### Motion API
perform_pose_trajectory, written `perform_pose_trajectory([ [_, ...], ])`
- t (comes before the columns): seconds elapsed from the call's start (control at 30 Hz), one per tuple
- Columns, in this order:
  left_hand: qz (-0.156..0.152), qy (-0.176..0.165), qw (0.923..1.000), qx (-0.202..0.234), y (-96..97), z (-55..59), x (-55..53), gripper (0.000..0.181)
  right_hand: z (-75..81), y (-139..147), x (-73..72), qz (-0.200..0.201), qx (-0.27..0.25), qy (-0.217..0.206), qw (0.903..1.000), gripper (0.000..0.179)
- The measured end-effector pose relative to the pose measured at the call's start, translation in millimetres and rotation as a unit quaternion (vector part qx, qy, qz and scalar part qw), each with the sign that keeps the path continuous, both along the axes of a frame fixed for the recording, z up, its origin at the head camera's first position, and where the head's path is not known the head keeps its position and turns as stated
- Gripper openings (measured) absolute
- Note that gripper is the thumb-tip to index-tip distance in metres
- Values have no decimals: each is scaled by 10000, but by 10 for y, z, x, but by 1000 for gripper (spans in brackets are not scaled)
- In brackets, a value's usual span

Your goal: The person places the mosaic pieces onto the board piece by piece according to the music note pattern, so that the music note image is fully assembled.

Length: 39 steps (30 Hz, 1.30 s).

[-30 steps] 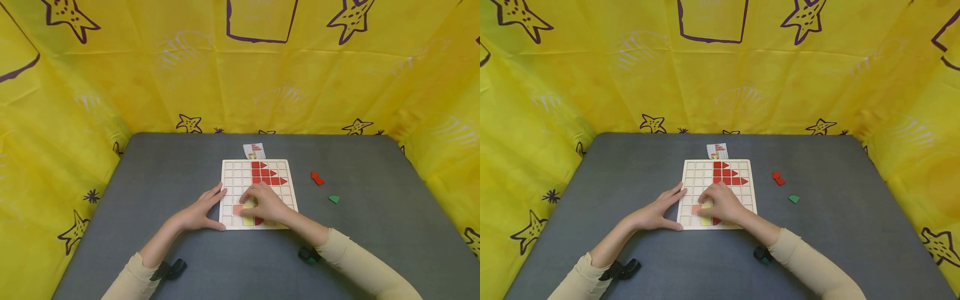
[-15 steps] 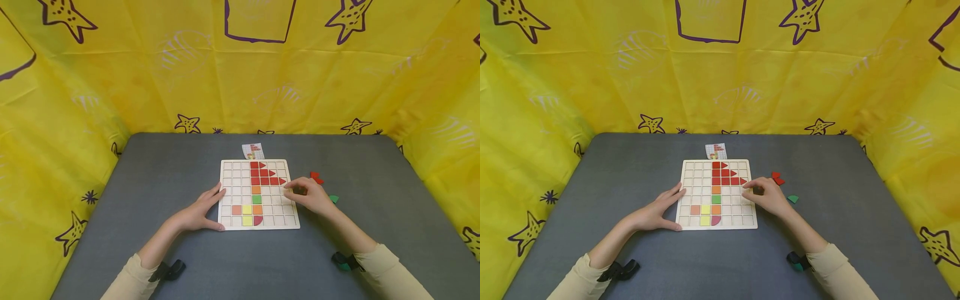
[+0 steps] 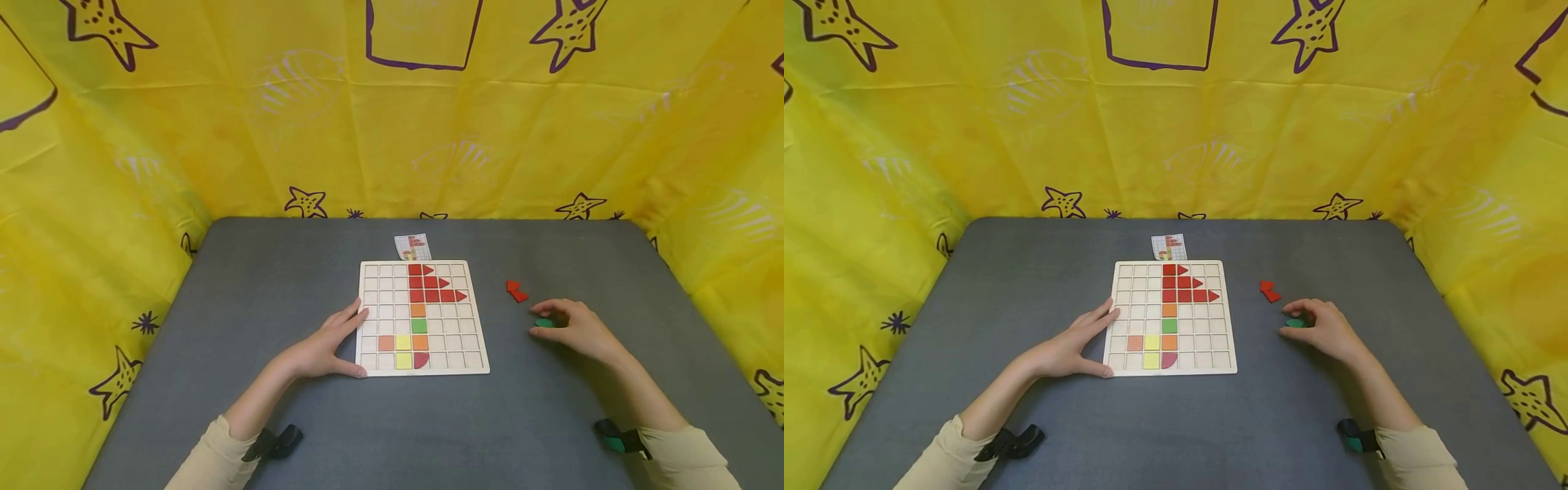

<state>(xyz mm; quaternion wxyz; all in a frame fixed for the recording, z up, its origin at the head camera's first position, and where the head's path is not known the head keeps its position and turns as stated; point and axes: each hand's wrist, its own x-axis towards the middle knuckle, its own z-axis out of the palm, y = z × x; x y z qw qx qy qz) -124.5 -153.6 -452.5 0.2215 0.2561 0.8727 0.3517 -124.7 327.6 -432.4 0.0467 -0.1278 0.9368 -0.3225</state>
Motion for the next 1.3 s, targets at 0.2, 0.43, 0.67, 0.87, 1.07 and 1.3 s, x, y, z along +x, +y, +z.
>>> perform_pose_trajectory([
  [0.2,0,24,10000,-10,4,-3,2,110,-36,147,33,313,127,202,9992,35],
  [0.43,15,31,10000,-58,3,5,3,110,-39,49,11,-275,260,-324,9988,31],
  [0.67,3,45,9999,-97,4,7,0,110,-53,-123,-61,-121,57,-459,9989,39],
  [0.87,-11,54,9999,-140,1,1,1,110,-68,-154,-117,-356,144,-58,9992,34],
  [1.07,-28,58,9999,-93,1,3,3,110,-99,-145,-209,-689,263,436,9963,29],
  [1.3,-39,52,10000,-74,-6,9,5,110,-118,-151,-308,-700,430,247,9963,28],
])
